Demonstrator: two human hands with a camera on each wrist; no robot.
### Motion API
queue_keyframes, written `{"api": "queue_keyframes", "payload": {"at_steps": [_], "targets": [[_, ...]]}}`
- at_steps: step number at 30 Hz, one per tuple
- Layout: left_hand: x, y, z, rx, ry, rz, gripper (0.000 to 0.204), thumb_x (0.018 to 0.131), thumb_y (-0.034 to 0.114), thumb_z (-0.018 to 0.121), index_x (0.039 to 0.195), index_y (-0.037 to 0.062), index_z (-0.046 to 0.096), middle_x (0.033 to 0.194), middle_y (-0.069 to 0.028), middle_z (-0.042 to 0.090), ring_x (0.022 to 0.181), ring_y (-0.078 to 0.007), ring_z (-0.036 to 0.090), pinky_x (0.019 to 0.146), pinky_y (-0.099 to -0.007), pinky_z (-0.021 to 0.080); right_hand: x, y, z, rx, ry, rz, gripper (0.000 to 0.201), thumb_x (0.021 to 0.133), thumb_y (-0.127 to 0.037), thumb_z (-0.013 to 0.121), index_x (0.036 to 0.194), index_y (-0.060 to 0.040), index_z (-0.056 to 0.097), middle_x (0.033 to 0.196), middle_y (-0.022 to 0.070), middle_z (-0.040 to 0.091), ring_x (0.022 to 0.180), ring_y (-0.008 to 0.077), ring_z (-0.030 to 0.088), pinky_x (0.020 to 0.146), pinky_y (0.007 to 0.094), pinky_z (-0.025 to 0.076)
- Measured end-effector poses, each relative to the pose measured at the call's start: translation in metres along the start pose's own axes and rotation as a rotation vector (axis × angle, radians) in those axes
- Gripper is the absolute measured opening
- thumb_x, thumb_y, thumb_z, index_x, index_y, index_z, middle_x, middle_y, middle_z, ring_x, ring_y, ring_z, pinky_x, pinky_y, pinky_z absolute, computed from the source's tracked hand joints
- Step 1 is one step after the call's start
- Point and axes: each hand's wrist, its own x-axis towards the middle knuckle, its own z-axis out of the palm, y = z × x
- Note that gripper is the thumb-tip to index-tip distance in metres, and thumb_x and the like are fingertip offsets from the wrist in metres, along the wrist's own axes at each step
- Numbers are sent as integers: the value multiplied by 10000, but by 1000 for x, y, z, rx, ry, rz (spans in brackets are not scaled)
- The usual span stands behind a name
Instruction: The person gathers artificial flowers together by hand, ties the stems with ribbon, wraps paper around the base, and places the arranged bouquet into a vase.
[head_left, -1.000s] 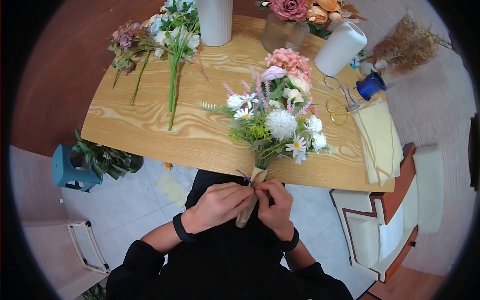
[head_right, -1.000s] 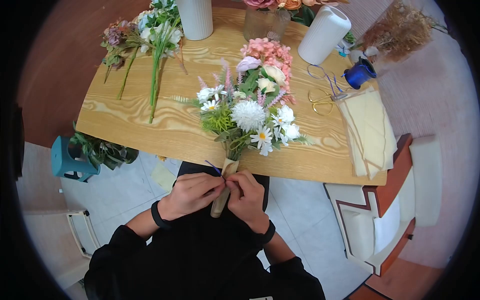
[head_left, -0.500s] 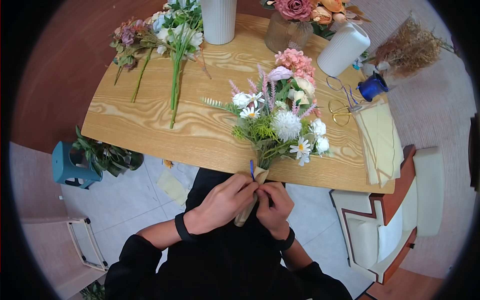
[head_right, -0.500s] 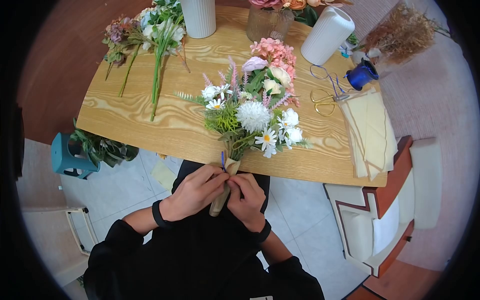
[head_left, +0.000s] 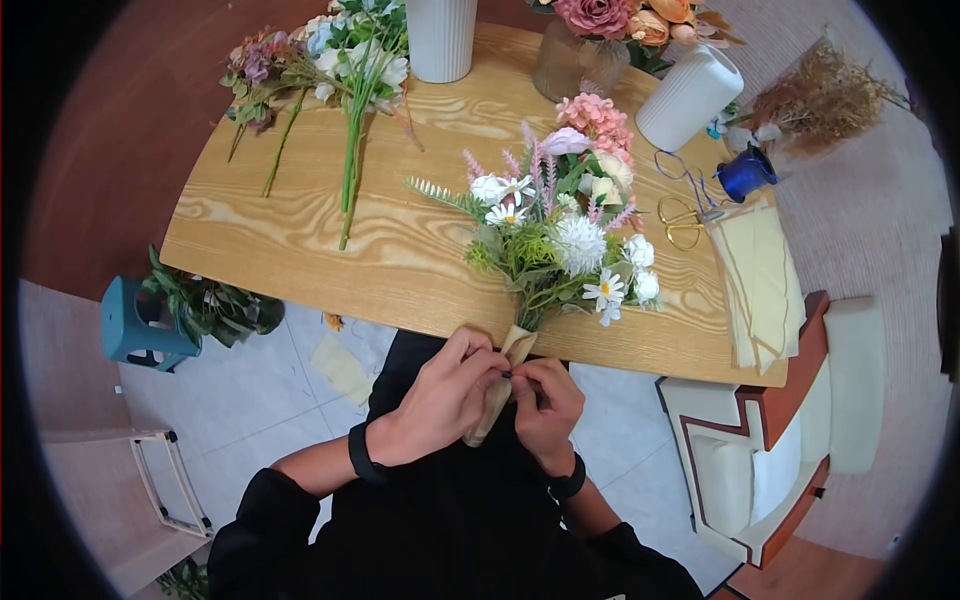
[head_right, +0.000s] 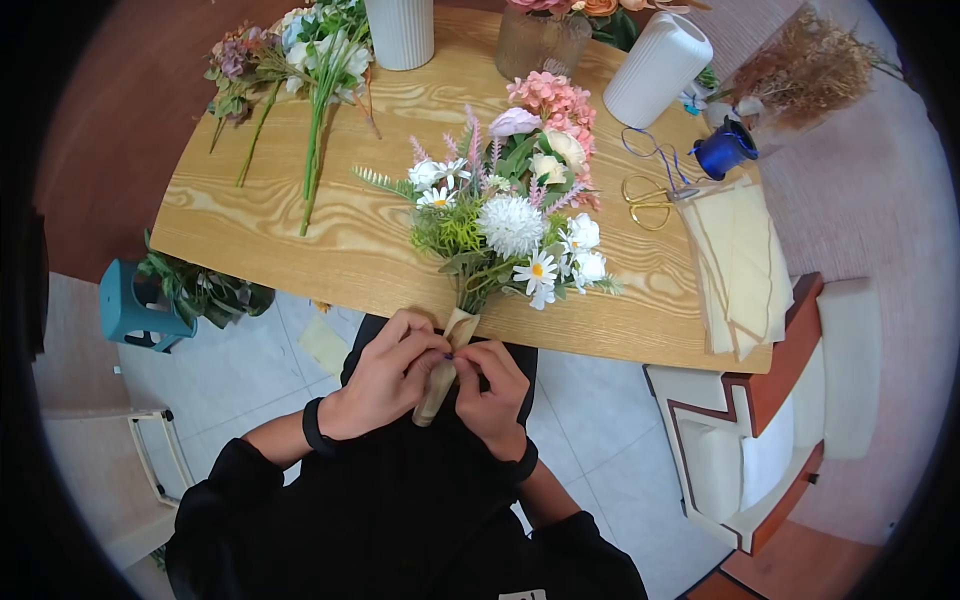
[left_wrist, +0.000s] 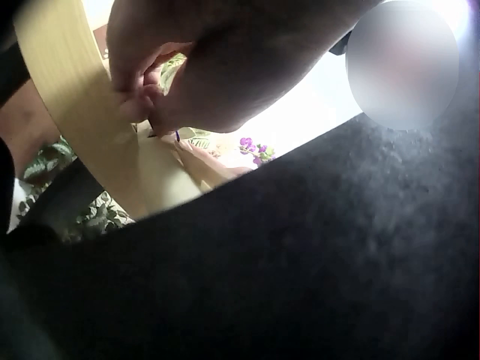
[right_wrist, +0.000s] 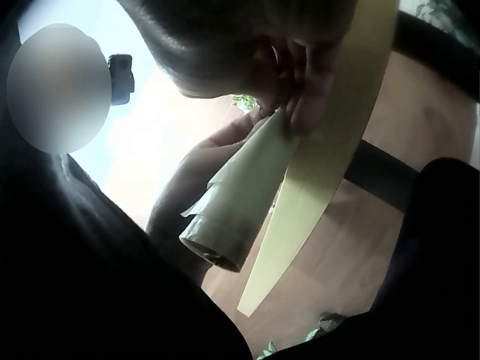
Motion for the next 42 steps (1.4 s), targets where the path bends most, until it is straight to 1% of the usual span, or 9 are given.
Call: {"api": "queue_keyframes", "payload": {"at_steps": [4,7,11,13,17,19,23,28,42], "targets": [[-4,2,1,130,201,176,179,707,-44,670,869,-3,608,795,-84,539,579,-214,526,520,-270,432,-2,-1,2,65,32,24,74,737,64,628,790,19,602,735,95,574,599,172,561,518,243,429],[-8,13,-8,9,58,-112,228,693,-25,701,905,-8,618,786,-80,576,576,-203,545,516,-266,448,-1,-2,2,60,27,21,74,736,67,627,788,22,600,736,99,574,605,174,560,530,239,433],[-7,0,-1,-63,97,-71,249,690,-23,705,927,-12,631,806,-81,594,597,-178,556,527,-264,451,1,-3,1,39,-14,-6,76,735,71,627,787,23,598,735,102,575,616,183,570,552,246,445],[-6,-10,3,7,146,167,231,693,-34,697,916,-19,642,801,-88,607,609,-167,564,539,-263,457,2,-4,1,15,-21,-22,81,730,75,627,784,23,599,734,105,578,620,194,575,562,251,449],[-5,-8,0,-19,64,145,186,695,-43,688,876,-23,652,794,-98,618,632,-173,582,562,-266,471,4,-6,1,22,-16,-20,87,723,79,630,781,21,600,732,104,579,620,204,575,562,252,449],[-5,-4,-3,-114,-10,-69,210,729,-8,667,936,-30,638,816,-115,614,710,-238,606,620,-300,494,3,-7,0,-6,-32,-34,94,717,84,629,781,21,602,734,104,585,626,209,582,567,251,455],[-4,-10,2,-136,31,36,165,732,-22,657,897,-34,641,791,-128,620,698,-245,611,613,-305,494,3,-6,1,-31,0,-53,97,713,82,633,783,20,610,736,107,590,629,212,589,568,254,463],[-5,-8,3,-172,78,-102,67,754,-39,622,821,-41,626,754,-140,619,665,-255,618,596,-301,492,4,-6,1,-21,-17,-89,68,738,81,632,789,38,625,735,103,593,563,140,552,492,227,425],[-2,-11,3,-220,16,-84,124,734,-50,645,842,-21,590,799,-111,606,662,-193,598,598,-259,475,11,-7,0,-49,-18,-107,109,693,80,641,788,29,624,705,103,575,573,203,567,507,259,431]]}}
